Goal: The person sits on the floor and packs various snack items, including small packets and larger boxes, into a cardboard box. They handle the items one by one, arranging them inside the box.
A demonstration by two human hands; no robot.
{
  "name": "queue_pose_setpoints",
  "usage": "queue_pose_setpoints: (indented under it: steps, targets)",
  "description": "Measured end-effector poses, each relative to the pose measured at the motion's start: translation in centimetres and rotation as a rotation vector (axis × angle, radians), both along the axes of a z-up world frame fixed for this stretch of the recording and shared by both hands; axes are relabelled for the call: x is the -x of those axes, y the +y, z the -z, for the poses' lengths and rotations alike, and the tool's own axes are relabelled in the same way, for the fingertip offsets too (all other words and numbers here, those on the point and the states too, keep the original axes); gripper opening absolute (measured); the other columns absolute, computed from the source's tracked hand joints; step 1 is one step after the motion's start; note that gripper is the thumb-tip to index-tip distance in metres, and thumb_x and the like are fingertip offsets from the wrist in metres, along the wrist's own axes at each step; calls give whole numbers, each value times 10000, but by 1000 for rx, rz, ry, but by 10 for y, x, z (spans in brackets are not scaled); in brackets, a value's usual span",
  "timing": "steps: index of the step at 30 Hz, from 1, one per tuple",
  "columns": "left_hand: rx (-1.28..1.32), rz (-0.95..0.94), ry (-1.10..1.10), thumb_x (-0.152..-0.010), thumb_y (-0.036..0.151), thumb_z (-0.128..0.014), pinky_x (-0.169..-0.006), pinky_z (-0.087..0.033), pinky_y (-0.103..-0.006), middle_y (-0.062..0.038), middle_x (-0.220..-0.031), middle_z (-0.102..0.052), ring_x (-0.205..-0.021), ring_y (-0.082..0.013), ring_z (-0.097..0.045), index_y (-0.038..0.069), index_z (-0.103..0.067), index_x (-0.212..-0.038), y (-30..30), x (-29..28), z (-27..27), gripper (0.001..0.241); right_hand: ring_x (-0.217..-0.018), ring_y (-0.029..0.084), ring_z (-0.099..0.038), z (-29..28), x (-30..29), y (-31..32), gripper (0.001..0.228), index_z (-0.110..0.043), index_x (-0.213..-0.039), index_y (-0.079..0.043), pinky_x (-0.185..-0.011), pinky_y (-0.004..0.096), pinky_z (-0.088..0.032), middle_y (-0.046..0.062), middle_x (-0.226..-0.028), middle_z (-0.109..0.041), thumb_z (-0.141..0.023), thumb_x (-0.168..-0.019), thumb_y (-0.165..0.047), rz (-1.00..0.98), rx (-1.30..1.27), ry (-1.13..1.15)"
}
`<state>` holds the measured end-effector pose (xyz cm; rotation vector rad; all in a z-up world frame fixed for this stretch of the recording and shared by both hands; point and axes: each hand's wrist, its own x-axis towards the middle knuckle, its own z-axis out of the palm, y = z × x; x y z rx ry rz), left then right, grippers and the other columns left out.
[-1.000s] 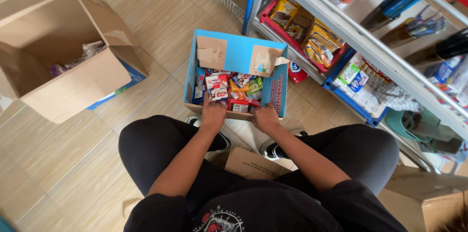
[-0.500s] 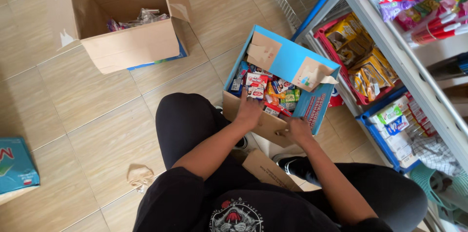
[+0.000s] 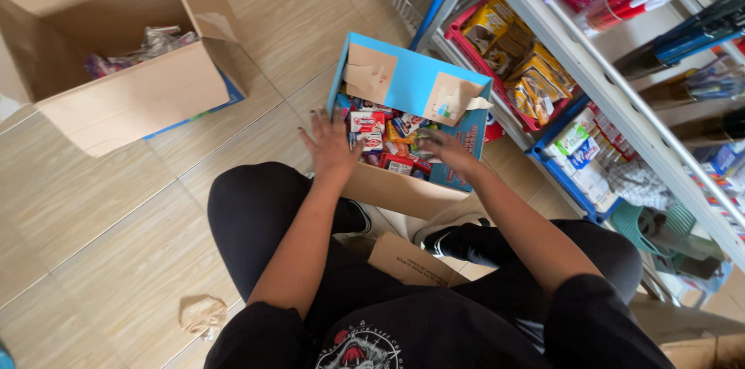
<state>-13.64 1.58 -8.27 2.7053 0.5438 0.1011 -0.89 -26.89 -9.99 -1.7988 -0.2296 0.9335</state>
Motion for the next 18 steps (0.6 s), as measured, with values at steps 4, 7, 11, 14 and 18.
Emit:
queue_pose_setpoints:
  steps: [4,7,11,14,18]
  targets:
    - [-6,-168,-140,-880,584,-674,-1125,-120,-740,-280,-1611,-288,-1505,-438,-211,15,-324,-1552,27,-12,25,947,-1245,278,-601,49,-34,19,487,-498,-1411,-84,-1029,484,-466,119,-1433,-595,-588,-984,-301,539,-230,480]
    - [151,-312,-47,-894,592,-662,-1153,-153,-727,-244,-1616,-315,-1514,-424,-237,41,-337,-1559,36,-19,44,923,-1231,261,-602,66,-50,20,417,-526,-1366,-183,-1032,470,-457,76,-1405,-548,-582,-971,-303,762,-231,526]
    - [282,-392,13,-894,593,-668,-1143,-173,-724,-227,-1585,-370,-1483,-414,-295,48,-374,-1533,34,-18,63,890,-1147,242,-567,65,-44,16,393,-540,-1323,-117,-968,443,-465,82,-1284,-548,-674,-1009,-312,1017,-445,632]
    - [302,-420,-42,-884,582,-683,-1149,-180,-712,-208,-1545,-441,-1456,-393,-357,53,-439,-1495,29,-19,68,844,-1029,241,-574,42,-28,7,385,-579,-1316,-61,-831,436,-451,107,-1123,-560,-706,-1043,-302,847,-614,204]
    - [288,-445,-125,-898,570,-685,-1159,-177,-697,-177,-1485,-526,-1414,-381,-414,49,-509,-1445,27,-20,64,776,-1132,198,-633,-12,-42,10,435,-581,-1307,-76,-952,431,-510,54,-1221,-637,-740,-955,-277,685,-334,-556]
